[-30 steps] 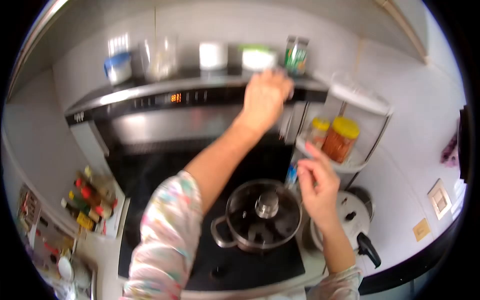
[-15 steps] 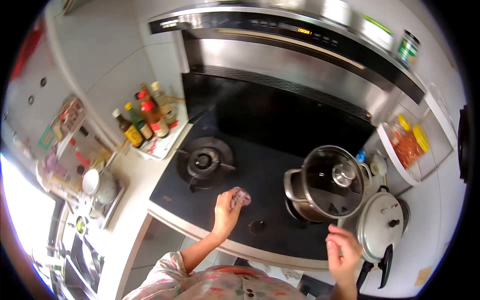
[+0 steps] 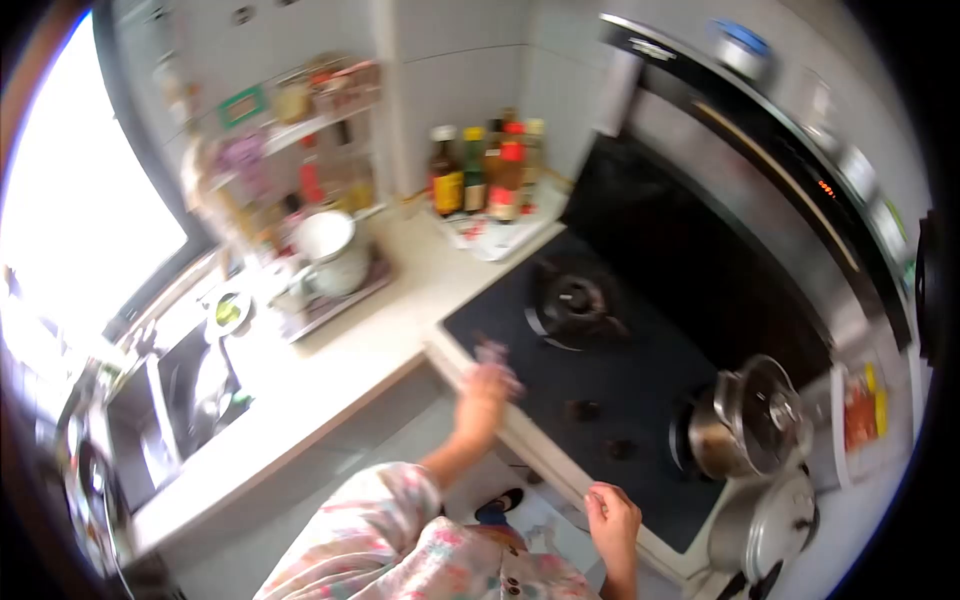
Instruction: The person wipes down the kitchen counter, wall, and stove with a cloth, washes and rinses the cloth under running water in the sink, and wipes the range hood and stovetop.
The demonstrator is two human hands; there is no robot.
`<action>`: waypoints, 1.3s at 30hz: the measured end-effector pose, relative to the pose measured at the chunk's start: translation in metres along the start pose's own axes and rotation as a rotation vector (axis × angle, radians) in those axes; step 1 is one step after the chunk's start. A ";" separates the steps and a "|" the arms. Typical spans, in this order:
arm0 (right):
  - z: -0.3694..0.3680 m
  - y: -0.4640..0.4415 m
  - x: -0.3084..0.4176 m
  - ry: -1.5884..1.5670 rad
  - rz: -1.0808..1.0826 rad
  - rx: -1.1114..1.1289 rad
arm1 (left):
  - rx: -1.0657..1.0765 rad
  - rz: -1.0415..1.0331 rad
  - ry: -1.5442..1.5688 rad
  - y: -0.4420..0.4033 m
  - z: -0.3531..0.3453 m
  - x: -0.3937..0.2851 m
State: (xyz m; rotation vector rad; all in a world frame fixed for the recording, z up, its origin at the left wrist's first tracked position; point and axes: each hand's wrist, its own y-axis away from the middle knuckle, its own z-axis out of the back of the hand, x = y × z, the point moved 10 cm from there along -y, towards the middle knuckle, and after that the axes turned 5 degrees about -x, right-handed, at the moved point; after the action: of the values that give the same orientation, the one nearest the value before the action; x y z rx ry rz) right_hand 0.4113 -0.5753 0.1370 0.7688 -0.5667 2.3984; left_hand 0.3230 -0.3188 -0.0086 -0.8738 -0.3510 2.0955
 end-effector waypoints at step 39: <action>-0.457 0.193 0.491 -0.382 0.773 1.042 | -0.936 1.178 -0.774 0.507 0.578 0.224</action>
State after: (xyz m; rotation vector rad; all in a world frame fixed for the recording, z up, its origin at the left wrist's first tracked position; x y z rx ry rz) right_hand -0.2230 -0.2940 0.0615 1.6943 0.4433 3.2675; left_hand -0.4686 -0.4310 0.0424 -0.7739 -1.6373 3.4134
